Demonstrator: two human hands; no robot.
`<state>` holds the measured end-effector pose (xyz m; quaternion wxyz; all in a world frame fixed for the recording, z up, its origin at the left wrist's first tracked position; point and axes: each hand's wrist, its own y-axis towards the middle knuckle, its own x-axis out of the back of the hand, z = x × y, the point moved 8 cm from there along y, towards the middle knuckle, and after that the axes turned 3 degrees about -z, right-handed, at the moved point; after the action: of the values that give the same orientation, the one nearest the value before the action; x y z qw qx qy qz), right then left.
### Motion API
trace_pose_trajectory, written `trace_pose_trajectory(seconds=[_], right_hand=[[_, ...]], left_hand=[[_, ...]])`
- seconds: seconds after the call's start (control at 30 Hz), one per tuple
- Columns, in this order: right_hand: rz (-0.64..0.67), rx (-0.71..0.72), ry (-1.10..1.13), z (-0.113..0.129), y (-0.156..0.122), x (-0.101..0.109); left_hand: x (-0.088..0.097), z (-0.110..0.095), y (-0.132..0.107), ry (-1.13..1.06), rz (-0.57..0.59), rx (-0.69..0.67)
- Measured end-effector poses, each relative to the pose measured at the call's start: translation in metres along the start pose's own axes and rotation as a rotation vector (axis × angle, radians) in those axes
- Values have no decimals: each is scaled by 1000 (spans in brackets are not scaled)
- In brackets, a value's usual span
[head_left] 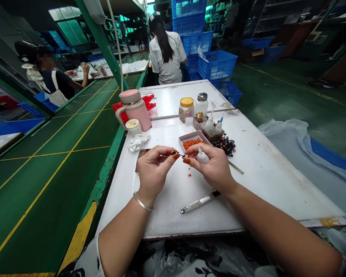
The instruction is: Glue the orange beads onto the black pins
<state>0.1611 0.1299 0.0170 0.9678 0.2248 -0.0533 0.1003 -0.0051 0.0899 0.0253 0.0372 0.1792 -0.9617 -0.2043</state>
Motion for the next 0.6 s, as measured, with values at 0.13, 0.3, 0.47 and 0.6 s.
trace_pose_trajectory(seconds=[0.13, 0.3, 0.47, 0.6], right_hand=[[8, -28, 49, -4, -1, -1], [-16, -18, 81, -4, -3, 0], [-34, 1, 54, -2, -1, 5], [61, -47, 123, -5, -1, -2]], left_hand=[[-2, 0, 0, -6, 16, 12], [-2, 3, 0, 7, 15, 29], [-2, 6, -1, 60, 33, 39], [-2, 5, -2, 47, 41, 20]])
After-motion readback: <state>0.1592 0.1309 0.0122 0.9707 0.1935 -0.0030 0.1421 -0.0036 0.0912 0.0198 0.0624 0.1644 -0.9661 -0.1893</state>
